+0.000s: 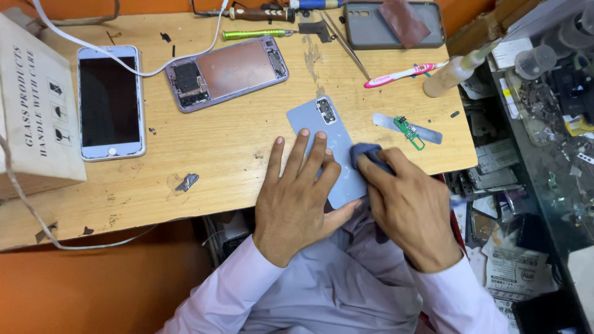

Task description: The person uses a green screwdriver to remove screws from a disassembled smartphone and then wipes the phone's internal frame and back cover with a blue cloth.

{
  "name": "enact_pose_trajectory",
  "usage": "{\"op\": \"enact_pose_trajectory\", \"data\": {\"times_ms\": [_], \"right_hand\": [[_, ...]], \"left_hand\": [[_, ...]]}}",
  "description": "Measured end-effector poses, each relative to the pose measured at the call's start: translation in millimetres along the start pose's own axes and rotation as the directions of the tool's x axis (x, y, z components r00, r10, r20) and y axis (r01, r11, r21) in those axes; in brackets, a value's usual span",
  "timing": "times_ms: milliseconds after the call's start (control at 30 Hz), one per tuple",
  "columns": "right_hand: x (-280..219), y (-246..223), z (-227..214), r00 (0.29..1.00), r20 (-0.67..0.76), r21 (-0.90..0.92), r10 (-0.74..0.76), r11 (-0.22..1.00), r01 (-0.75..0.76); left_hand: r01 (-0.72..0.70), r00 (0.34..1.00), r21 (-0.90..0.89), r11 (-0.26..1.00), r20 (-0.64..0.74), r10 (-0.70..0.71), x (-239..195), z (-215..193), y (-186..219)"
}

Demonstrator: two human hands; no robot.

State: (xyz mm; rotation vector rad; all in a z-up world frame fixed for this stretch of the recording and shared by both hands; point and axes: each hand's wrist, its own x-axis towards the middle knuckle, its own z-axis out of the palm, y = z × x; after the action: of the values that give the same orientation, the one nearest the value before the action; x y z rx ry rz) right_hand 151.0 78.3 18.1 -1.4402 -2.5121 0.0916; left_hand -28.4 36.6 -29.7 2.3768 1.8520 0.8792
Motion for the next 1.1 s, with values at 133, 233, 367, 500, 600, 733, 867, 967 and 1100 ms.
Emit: {"op": "enact_pose_trajectory", "data": {"times_ms": [133, 233, 367, 500, 600, 733, 867, 967, 1100], "right_hand": [[40, 2, 1, 0.995, -0.004, -0.02, -0.101, 0.995, 0.101], [36, 1, -10, 0.991, 0.088, -0.048, -0.101, 0.993, 0.105], [15, -4, -21, 0.988, 0.154, -0.064, -0.013, 0.998, 0.023], [33, -3, -3, 0.995, 0.081, -0.013, -0.066, 0.998, 0.067], [66, 0, 5, 0.994, -0.025, -0.001, -0.111, 0.994, 0.111], [58, -2, -7, 0.986, -0.014, 0.004, -0.165, 0.986, 0.165], [38, 5, -4, 0.99, 0.051, -0.058, -0.128, 0.99, 0.131], [59, 17, 19, 0.986, -0.003, -0.04, -0.168, 0.985, 0.168], [95, 25, 34, 0.962, -0.059, -0.051, -0.266, 0.963, 0.264]], "left_hand": [[0.003, 1.0, -0.02, 1.0, -0.031, -0.004, 2, 0, -1], [0.023, 0.999, -0.029, 0.999, -0.046, -0.024, 3, -1, 3], [0.029, 0.999, -0.021, 0.999, -0.018, -0.03, 4, 0, 2], [0.01, 1.0, -0.029, 1.0, -0.003, -0.01, -4, 1, 1], [-0.009, 0.999, -0.024, 1.0, -0.032, 0.008, 2, -2, 0], [0.009, 1.0, -0.035, 0.999, -0.012, -0.01, 3, -6, 2], [-0.003, 1.0, -0.025, 1.0, -0.012, 0.003, 0, -1, 0], [-0.007, 1.0, -0.016, 1.0, -0.003, 0.007, 0, -1, 0], [-0.014, 1.0, -0.017, 1.0, 0.003, 0.014, 2, -4, -2]]}}
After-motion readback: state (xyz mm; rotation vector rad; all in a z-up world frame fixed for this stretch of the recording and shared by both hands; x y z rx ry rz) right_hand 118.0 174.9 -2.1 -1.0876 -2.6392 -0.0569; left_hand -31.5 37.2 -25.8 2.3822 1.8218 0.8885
